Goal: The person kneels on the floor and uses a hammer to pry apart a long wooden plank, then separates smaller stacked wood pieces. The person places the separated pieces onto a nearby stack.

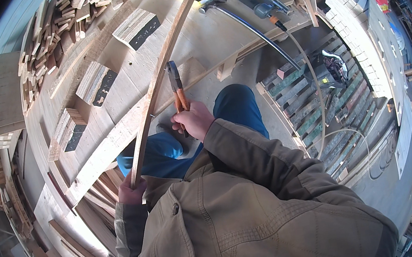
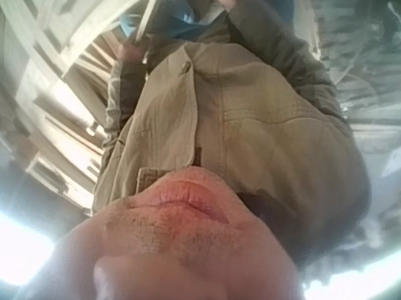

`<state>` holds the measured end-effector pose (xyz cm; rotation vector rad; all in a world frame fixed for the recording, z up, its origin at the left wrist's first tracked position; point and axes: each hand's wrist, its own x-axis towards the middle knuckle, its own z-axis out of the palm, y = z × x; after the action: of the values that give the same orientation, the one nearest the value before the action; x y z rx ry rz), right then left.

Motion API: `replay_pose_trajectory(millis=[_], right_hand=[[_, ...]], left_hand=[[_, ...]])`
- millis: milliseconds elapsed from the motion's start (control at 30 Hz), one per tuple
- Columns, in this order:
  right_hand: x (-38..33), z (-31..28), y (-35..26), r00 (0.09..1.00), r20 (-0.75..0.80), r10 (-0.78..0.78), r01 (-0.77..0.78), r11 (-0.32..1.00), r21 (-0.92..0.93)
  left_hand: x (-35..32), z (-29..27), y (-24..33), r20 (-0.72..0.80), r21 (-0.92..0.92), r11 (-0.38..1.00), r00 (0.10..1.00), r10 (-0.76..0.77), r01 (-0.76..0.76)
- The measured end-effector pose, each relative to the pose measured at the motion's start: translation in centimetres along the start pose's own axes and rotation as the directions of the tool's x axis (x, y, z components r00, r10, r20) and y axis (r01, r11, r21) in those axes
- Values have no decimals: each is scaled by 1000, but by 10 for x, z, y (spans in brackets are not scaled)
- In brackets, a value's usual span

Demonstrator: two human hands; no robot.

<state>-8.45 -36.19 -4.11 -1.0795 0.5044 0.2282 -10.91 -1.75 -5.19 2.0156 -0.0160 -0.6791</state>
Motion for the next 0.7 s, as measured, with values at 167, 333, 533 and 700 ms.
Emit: replay_pose_trajectory(millis=[167,333,533,700], right_hand=[[-1,12,-1,999,-25,44,-43,997,63],[-2,24,0,998,-43,51,-47,995,90],[-3,30,-1,998,-55,41,-36,995,95],[-1,29,-3,997,-63,34,-27,994,105]], left_hand=[[-5,5,4,-23,45,998,998,51,-50],[-5,12,-3,-72,123,990,994,77,-68],[-6,22,-10,-55,117,989,994,97,-90],[-9,24,-4,-38,101,994,998,39,-35]])
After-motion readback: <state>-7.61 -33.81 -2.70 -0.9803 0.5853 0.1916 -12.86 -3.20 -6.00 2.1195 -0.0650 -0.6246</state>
